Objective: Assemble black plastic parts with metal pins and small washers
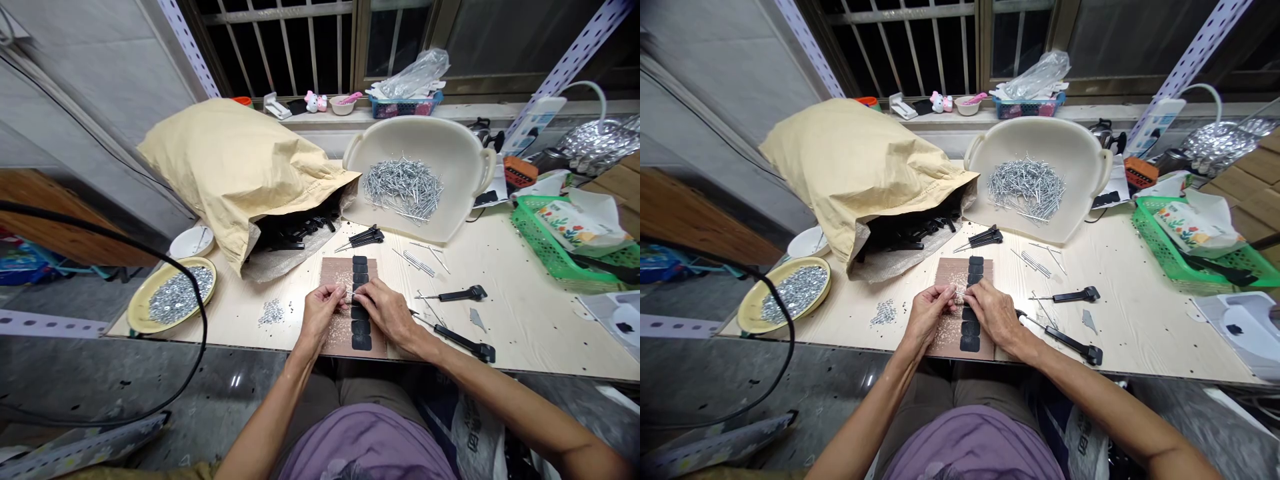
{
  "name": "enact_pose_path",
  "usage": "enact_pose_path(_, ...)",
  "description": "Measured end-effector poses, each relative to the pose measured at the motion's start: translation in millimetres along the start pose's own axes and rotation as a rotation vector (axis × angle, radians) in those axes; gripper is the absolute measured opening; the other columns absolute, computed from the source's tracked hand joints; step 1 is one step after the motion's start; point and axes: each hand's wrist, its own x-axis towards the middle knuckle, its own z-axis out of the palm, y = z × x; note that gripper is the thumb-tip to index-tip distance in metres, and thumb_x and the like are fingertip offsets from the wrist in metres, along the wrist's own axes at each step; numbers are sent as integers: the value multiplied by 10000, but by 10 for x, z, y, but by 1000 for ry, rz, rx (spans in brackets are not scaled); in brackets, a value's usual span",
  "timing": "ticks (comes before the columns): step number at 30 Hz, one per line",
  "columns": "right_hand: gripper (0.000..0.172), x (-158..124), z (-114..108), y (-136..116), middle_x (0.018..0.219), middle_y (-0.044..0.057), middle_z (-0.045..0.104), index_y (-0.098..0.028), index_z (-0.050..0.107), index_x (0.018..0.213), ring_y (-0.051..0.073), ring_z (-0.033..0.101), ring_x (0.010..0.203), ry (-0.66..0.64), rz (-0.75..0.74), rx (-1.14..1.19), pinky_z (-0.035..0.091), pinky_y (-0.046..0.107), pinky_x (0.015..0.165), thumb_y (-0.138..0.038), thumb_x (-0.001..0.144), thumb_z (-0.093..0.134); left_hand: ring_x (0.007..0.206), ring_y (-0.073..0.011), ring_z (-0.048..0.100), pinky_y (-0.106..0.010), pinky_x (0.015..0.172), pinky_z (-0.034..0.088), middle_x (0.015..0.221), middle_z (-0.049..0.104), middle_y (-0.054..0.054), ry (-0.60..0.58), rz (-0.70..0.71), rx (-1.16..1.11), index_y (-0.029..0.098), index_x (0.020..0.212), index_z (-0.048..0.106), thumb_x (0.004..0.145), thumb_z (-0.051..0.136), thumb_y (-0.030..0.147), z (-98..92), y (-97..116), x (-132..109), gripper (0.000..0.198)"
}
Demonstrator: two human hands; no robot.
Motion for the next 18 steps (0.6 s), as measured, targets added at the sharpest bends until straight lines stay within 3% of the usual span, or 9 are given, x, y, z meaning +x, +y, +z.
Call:
enact_pose_path(3,249,20,3,-5,831,20,607,-214,604,844,145,567,766,-46,53,42,420,258,689,-349,936,416,520,-70,539,-196,542,440,623,595,12,2,-3,9,121,770,663,690,729,378,-13,-2,-4,277)
enact_pose_path(8,291,87,1,-12,608,-37,537,-190,550,747,95,490,484,-157,274,412,359,217,475,-442,878,484,504,-72,537,-200,541,438,591,589,15,4,-17,10,115,771,668,688,732,372,-34,-7,-20,277)
enact_pose_path(11,308,110,0,-25,558,-46,519,-187,539,740,81,455,421,-186,322,501,323,205,424,-472,853,511,517,-79,546,-207,554,443,595,595,12,1,-17,9,114,767,671,682,736,374,-32,-10,-32,281)
enact_pose_path(14,310,123,3,-47,587,-37,543,-183,555,777,88,475,467,-174,298,497,341,205,451,-486,838,534,528,-84,552,-214,564,449,607,606,8,8,-18,-5,115,777,669,669,746,371,-17,-10,-26,288)
enact_pose_path(18,348,95,-13,-86,839,4,619,-195,557,1012,130,566,714,-99,157,310,423,235,620,-464,799,616,548,-79,545,-209,577,451,620,605,6,34,-38,-88,112,775,666,649,760,360,-25,10,17,294)
